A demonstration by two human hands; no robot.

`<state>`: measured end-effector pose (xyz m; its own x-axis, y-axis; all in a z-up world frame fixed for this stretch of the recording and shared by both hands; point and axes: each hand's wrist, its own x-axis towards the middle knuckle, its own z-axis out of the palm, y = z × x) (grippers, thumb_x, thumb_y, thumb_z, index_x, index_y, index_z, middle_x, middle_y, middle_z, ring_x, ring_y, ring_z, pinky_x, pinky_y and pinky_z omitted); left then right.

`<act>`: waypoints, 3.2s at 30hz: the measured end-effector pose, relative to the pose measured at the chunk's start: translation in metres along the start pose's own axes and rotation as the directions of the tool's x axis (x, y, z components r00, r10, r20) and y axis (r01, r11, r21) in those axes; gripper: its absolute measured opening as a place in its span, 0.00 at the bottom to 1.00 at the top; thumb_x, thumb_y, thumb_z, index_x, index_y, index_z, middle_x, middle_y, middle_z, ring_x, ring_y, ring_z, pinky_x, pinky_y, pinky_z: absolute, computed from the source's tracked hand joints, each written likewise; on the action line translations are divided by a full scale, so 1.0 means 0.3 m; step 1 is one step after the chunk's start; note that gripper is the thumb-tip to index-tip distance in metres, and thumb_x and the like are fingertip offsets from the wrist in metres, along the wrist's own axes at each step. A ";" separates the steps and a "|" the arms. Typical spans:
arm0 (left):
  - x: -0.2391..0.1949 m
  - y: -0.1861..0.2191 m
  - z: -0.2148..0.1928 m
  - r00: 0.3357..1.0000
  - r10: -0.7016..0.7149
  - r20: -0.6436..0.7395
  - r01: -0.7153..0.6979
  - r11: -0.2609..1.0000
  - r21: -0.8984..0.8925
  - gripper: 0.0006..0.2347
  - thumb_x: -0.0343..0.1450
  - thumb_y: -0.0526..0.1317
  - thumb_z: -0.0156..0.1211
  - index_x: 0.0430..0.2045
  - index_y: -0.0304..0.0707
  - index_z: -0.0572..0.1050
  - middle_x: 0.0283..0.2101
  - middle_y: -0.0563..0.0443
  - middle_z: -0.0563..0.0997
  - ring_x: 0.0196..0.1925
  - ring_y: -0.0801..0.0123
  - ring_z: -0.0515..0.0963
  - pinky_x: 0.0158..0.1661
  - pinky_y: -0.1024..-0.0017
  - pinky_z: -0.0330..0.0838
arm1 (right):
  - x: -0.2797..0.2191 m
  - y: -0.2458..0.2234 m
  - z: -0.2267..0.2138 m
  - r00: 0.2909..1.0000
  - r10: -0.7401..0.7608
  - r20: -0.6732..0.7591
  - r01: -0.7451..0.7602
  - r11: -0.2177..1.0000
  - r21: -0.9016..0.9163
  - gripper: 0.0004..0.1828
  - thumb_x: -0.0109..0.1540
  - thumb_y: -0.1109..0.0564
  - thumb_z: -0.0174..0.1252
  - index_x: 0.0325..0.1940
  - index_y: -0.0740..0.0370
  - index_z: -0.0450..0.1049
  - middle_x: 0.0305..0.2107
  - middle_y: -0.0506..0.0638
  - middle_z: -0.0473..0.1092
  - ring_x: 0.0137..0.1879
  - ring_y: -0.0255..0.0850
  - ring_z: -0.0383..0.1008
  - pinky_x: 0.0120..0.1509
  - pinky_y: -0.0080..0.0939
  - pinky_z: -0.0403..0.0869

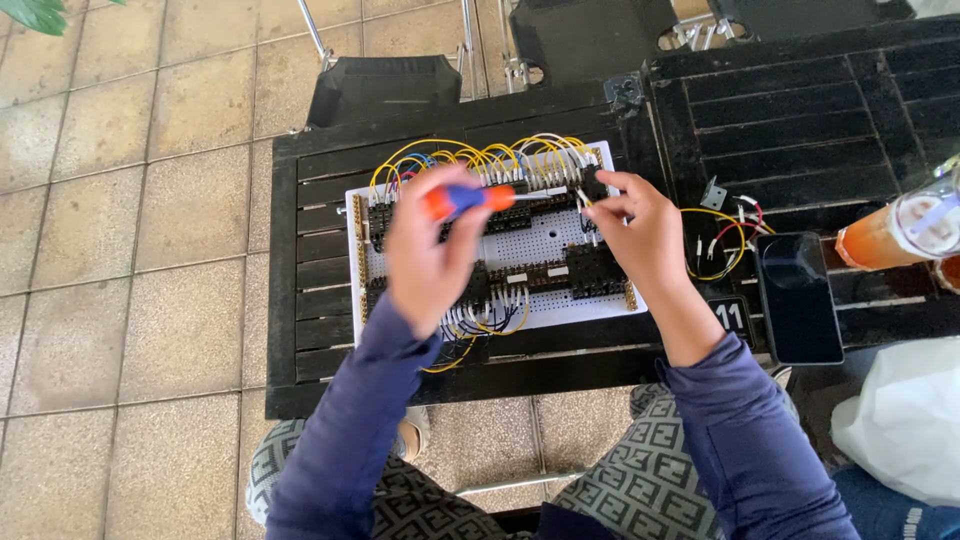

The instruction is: The person uses a screwdriver to tighten screws on a white breadboard populated with black terminal blocks and multicolored wires. They repeatedly insert and secure wires into the terminal blocks, adjusting connections throughout the clip.

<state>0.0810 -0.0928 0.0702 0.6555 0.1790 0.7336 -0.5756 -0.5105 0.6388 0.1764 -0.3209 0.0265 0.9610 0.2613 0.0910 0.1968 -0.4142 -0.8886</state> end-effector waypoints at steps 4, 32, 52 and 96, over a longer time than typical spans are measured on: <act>0.073 -0.076 0.147 0.990 0.069 0.126 -0.074 0.996 0.041 0.18 0.80 0.38 0.54 0.62 0.27 0.62 0.48 0.37 0.77 0.46 0.51 0.83 0.47 0.60 0.84 | 0.038 0.104 0.025 0.986 0.165 0.004 -0.163 0.982 -0.099 0.19 0.60 0.50 0.68 0.56 0.45 0.80 0.35 0.43 0.80 0.46 0.37 0.80 0.53 0.39 0.73; 0.138 -0.096 0.236 0.903 0.058 0.425 -0.168 0.960 0.226 0.18 0.80 0.40 0.53 0.66 0.51 0.61 0.54 0.44 0.77 0.38 0.45 0.85 0.39 0.54 0.85 | 0.024 0.071 -0.005 0.995 0.061 -0.077 -0.051 0.991 0.125 0.16 0.61 0.65 0.64 0.53 0.59 0.81 0.34 0.57 0.79 0.36 0.38 0.74 0.45 0.40 0.74; 0.180 -0.069 0.284 0.841 0.014 0.541 -0.404 0.682 0.610 0.11 0.77 0.51 0.46 0.43 0.48 0.65 0.28 0.49 0.78 0.23 0.48 0.82 0.26 0.52 0.76 | 0.004 0.137 0.103 0.972 -0.072 -0.225 0.043 0.990 -0.131 0.04 0.59 0.57 0.68 0.38 0.51 0.85 0.23 0.45 0.77 0.34 0.39 0.78 0.45 0.39 0.76; 0.185 -0.296 0.261 0.908 0.374 0.188 -0.407 0.894 0.188 0.12 0.71 0.42 0.54 0.48 0.50 0.75 0.35 0.58 0.80 0.26 0.60 0.81 0.35 0.66 0.80 | 0.017 0.159 0.141 0.959 -0.156 -0.236 0.086 0.956 -0.281 0.02 0.55 0.57 0.68 0.31 0.53 0.82 0.24 0.46 0.77 0.31 0.41 0.78 0.37 0.36 0.75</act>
<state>0.2068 -0.1034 0.0360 0.4716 -0.1866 0.8619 -0.6895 -0.6873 0.2285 0.1824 -0.3025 -0.0343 0.9369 0.1090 0.3322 0.3256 -0.6183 -0.7153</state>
